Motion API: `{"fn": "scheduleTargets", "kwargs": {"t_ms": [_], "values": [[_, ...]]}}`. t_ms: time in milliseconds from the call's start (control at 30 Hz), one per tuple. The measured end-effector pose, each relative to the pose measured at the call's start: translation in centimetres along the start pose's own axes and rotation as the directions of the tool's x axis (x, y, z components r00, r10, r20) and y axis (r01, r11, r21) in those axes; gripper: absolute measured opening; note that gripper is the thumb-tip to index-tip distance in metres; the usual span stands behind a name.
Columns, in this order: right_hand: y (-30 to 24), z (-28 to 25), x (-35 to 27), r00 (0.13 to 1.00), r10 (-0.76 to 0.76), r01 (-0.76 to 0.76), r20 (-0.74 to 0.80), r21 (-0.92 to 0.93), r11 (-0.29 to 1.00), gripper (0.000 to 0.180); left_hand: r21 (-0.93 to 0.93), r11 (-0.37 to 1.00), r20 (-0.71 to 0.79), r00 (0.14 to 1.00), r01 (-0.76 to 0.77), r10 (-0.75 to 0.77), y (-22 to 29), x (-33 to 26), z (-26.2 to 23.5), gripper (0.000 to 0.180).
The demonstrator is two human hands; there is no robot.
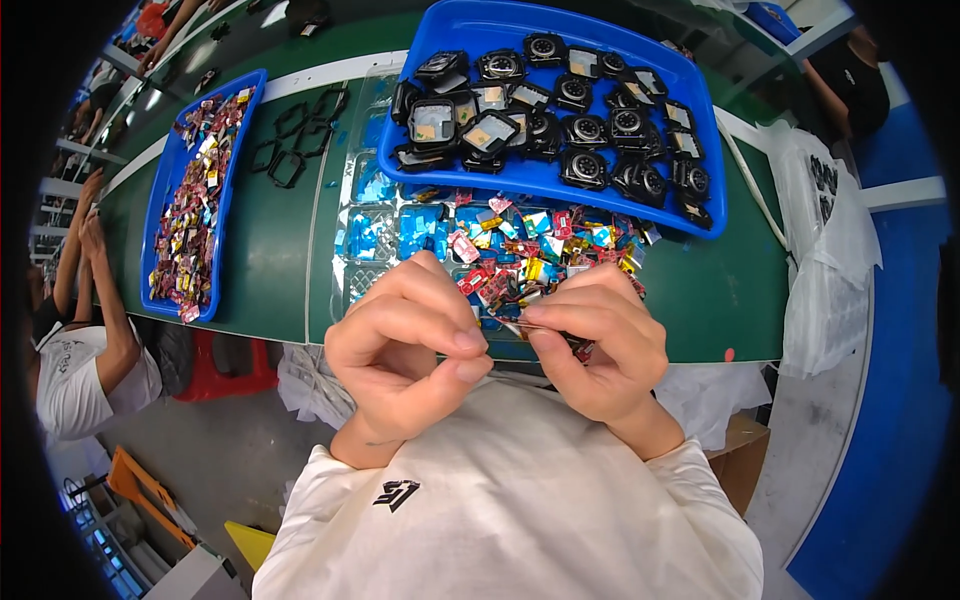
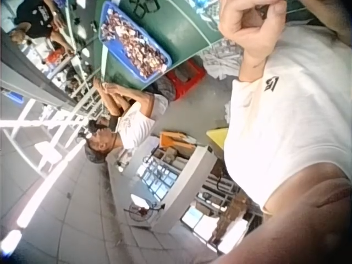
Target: Assembling small electronic components manually at a factory production line.
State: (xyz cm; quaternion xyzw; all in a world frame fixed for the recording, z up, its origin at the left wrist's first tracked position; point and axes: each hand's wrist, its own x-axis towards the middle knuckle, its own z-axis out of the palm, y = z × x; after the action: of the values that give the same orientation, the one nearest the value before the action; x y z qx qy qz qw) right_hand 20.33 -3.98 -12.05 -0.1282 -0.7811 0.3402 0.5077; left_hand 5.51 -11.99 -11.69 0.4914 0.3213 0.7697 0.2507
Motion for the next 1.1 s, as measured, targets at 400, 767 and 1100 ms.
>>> {"fn": "scheduleTargets", "kwargs": {"t_ms": [400,767,1100], "values": [[-0.1,0.0,-0.2,1.0,0.012,-0.012,0.018,0.012,1.0,0.019,0.022,1.0,0.023,1.0,-0.003,0.003,0.3,0.0,0.0,0.019],[-0.5,-0.1,-0.3,1.0,0.022,-0.022,0.01,0.052,0.998,0.021,0.259,0.952,0.113,0.984,-0.161,0.136,0.2,0.2,-0.3,0.024],[-0.5,-0.1,-0.4,1.0,-0.016,0.015,0.017,0.077,0.997,0.024,0.564,0.66,0.306,0.868,-0.496,0.391,1.3,0.2,-0.2,0.024]]}}
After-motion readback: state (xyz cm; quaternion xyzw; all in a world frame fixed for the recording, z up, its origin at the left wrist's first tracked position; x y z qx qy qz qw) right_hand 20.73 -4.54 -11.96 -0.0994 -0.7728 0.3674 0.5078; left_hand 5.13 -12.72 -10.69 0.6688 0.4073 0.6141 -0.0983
